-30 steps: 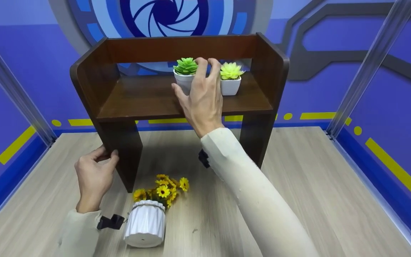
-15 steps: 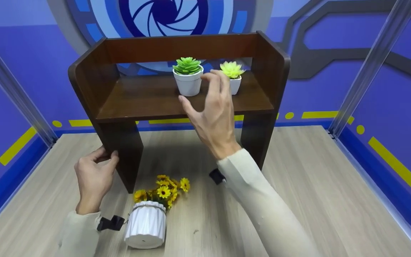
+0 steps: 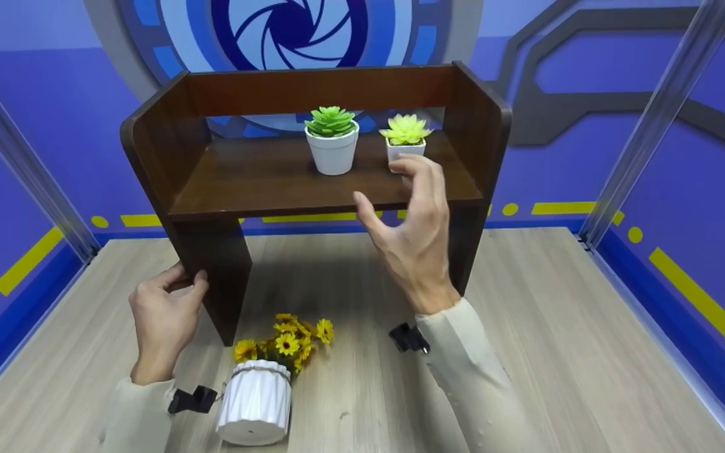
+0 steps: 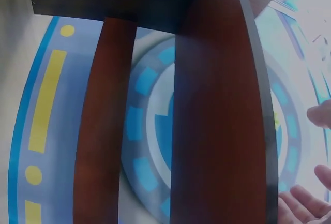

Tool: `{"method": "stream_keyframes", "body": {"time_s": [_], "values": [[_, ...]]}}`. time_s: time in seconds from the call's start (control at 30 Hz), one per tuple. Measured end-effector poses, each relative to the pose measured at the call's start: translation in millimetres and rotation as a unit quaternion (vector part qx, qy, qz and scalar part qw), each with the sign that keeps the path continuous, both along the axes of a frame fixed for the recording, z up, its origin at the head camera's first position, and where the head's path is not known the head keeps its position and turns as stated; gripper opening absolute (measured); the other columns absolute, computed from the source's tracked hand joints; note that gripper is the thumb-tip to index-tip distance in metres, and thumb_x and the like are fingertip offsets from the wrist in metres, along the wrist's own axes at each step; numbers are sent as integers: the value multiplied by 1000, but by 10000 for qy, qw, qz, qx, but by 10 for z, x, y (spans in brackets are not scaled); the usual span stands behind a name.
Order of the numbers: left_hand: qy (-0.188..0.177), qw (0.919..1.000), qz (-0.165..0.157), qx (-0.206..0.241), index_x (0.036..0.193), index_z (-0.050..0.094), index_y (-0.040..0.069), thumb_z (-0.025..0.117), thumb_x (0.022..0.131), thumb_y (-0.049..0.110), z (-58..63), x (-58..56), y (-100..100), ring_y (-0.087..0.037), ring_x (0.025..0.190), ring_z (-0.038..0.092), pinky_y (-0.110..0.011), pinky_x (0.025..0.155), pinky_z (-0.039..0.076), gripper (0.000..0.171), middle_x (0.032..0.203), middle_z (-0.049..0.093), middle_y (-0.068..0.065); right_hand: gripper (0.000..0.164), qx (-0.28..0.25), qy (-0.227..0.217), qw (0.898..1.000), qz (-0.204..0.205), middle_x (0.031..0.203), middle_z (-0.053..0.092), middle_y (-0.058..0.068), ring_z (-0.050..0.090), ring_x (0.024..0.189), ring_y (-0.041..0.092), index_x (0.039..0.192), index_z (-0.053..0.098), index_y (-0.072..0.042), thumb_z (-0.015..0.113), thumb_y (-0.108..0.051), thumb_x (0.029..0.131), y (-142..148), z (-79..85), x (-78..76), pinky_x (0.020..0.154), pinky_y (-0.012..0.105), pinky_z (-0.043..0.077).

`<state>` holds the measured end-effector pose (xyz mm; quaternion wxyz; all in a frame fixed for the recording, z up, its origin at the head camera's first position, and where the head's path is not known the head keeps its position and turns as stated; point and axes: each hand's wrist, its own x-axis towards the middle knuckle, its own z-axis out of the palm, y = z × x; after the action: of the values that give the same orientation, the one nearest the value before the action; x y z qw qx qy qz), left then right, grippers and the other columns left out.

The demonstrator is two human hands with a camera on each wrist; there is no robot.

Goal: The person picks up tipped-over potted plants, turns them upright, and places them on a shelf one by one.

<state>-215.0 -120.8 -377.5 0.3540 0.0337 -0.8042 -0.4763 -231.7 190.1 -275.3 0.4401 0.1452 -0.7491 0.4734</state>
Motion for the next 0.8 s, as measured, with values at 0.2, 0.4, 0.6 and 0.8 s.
{"method": "stream_keyframes", "body": {"time_s": [0.2, 0.4, 0.6, 0.8], "values": [[-1, 10000, 28, -17, 100, 79, -1, 74, 87, 7, -12, 20, -10, -32, 84, 77, -47, 71, 63, 15, 96, 78, -18, 53, -504, 285, 9982, 140, 130, 60, 13, 58, 121, 22, 125, 59, 5, 83, -3, 79, 144, -98, 93, 107, 29, 50], [35, 10000, 22, -59, 102, 79, 0, 73, 88, 6, -22, 14, -12, -32, 84, 76, -46, 70, 63, 16, 95, 78, -18, 52, -785, 351, 9963, 2, 129, 61, 10, 58, 119, 29, 126, 59, -1, 81, -2, 79, 337, -209, 191, 105, 27, 50], [53, 9999, 40, -99, 99, 79, 0, 72, 88, 6, -15, 2, -14, -33, 84, 76, -47, 71, 63, 15, 95, 78, -19, 52, -1043, 284, 9937, -289, 130, 60, 6, 57, 119, 26, 126, 60, -4, 81, -1, 78, 492, -309, 211, 102, 25, 51], [29, 9999, 38, -122, 97, 79, 0, 74, 88, 8, -1, -4, -6, -31, 83, 76, -46, 71, 63, 13, 93, 78, -17, 53, -1358, 62, 9889, -598, 126, 58, 1, 55, 118, 20, 129, 57, 2, 77, 1, 80, 516, -344, 264, 103, 24, 49]]}}
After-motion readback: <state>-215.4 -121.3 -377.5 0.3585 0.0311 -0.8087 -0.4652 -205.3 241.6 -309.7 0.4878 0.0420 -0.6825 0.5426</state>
